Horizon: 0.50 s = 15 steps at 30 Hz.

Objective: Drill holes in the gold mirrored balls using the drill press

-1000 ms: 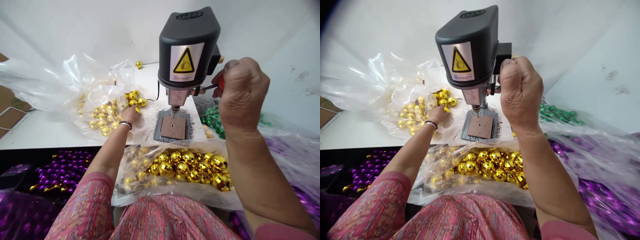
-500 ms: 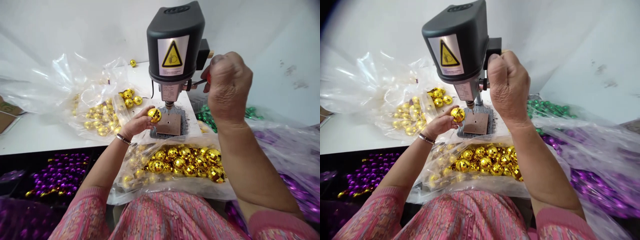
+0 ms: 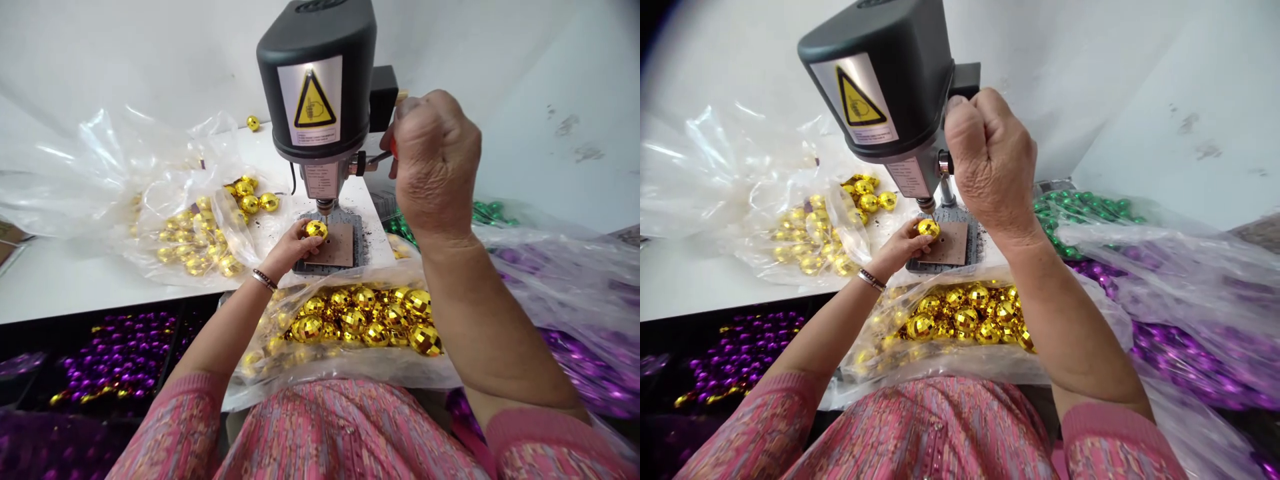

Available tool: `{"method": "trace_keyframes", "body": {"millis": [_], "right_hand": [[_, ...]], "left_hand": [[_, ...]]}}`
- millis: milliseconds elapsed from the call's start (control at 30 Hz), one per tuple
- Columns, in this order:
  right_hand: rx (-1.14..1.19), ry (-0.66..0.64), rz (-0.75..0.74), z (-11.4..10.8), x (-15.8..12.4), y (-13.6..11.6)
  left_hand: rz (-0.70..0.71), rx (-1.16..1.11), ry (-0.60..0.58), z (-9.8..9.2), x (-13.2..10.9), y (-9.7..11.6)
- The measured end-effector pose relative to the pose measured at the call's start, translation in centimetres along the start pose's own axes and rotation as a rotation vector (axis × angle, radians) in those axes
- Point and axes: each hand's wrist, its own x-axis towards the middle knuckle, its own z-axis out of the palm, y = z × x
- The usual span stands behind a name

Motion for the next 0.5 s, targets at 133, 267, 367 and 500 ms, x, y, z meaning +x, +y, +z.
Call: {"method": "trace_keyframes", "body": {"millis": [133,267,367,500], "right_hand": [[0.034,-0.001,-0.011,0.0,-0.1,0.1],[0.044,-0.011,-0.015,-0.1,-0.3,-0.1],[0.032,-0.011,-0.007,-0.2,-0.3,-0.1],[0.002,-0.026,-0.016,-0.3,-0.4,-0.1]], "left_hand": [[0.005,0.133,0.027,0.5,0.3,0.3],[0.022,0.190,0.007,0.6,0.4,0.3],[0.018,0.237,0.014,0.9,0.3,0.3],[0.080,0.408,0.061,1.5,0.1,0.7]]}}
